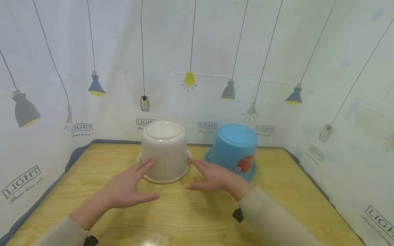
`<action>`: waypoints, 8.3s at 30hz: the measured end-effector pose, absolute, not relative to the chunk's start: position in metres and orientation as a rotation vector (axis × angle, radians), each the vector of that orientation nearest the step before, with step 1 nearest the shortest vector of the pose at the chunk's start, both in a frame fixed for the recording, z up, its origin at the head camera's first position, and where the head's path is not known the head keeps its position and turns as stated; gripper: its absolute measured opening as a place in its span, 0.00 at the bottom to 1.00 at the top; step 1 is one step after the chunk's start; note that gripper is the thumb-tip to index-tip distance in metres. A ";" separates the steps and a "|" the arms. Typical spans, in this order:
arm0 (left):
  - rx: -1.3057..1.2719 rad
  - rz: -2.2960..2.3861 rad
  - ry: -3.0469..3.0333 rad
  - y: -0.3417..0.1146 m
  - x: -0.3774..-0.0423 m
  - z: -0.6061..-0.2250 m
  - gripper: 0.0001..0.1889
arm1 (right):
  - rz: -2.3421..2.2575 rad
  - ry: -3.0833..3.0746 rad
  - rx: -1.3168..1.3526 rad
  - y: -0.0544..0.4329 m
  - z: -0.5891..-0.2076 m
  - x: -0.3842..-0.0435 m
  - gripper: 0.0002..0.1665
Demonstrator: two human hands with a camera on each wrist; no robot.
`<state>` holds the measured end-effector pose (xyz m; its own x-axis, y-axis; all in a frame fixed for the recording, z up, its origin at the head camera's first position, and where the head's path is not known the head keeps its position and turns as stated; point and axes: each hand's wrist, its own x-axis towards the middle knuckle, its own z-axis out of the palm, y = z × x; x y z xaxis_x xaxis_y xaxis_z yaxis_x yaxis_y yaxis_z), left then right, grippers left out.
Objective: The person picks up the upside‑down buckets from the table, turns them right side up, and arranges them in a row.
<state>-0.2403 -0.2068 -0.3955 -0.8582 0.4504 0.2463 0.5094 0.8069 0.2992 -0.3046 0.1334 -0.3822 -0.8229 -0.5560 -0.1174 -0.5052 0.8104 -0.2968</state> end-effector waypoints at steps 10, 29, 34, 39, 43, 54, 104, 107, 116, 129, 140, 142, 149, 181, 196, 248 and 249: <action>-0.568 -0.585 -3.022 -0.237 -0.271 -0.406 0.63 | -0.454 2.739 -0.707 0.120 -0.390 -0.333 0.65; -0.419 -0.731 -3.281 -0.247 -0.335 -0.420 0.74 | -0.684 2.606 -0.652 0.097 -0.402 -0.372 0.70; -0.369 -0.738 -3.328 -0.249 -0.343 -0.420 0.75 | -0.669 2.596 -0.585 0.094 -0.405 -0.378 0.73; -0.367 -0.698 -3.349 -0.252 -0.351 -0.422 0.74 | -0.671 2.587 -0.518 0.090 -0.412 -0.384 0.74; -0.369 -0.732 -3.349 -0.253 -0.356 -0.425 0.73 | -0.668 2.590 -0.530 0.089 -0.415 -0.387 0.74; -0.424 -0.837 -3.317 -0.255 -0.358 -0.425 0.68 | -0.613 2.640 -0.548 0.087 -0.418 -0.388 0.74; -0.468 -1.191 -2.999 -0.291 -0.351 -0.427 0.59 | -1.062 2.542 -0.574 0.088 -0.412 -0.383 0.64; -0.459 -1.215 -2.985 -0.292 -0.349 -0.427 0.59 | -1.087 2.531 -0.564 0.088 -0.412 -0.383 0.63; -0.415 -1.297 -2.936 -0.292 -0.342 -0.425 0.55 | -1.240 2.462 -0.599 0.094 -0.417 -0.385 0.56; -0.279 -1.496 -2.852 -0.292 -0.333 -0.414 0.46 | -1.437 2.425 -0.527 0.104 -0.416 -0.384 0.38; -0.196 -1.561 -2.728 -0.292 -0.330 -0.414 0.38 | -1.498 2.400 -0.550 0.106 -0.418 -0.386 0.26; -0.182 -1.566 -2.700 -0.293 -0.329 -0.414 0.36 | -1.505 2.407 -0.546 0.106 -0.418 -0.386 0.25; -0.149 -1.600 -2.657 -0.292 -0.327 -0.411 0.37 | -1.536 2.415 -0.548 0.108 -0.417 -0.385 0.25; -0.320 -1.838 -2.403 -0.293 -0.319 -0.393 0.30 | -1.782 2.278 -0.607 0.105 -0.390 -0.372 0.26; -0.529 -1.579 -2.431 -0.296 -0.316 -0.386 0.38 | -1.704 2.494 -0.739 0.103 -0.385 -0.372 0.33; -0.436 -1.764 -2.473 -0.286 -0.335 -0.371 0.36 | -1.894 2.364 -0.714 0.104 -0.375 -0.385 0.30; -0.439 -1.775 -2.454 -0.285 -0.338 -0.372 0.36 | -1.895 2.369 -0.695 0.103 -0.375 -0.387 0.30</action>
<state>-0.3379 -0.2854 -0.3718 -0.9556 0.1830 0.2311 0.2768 0.2874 0.9169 -0.3868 0.1028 -0.3754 -0.8998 -0.3580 0.2496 -0.3220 0.1588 -0.9333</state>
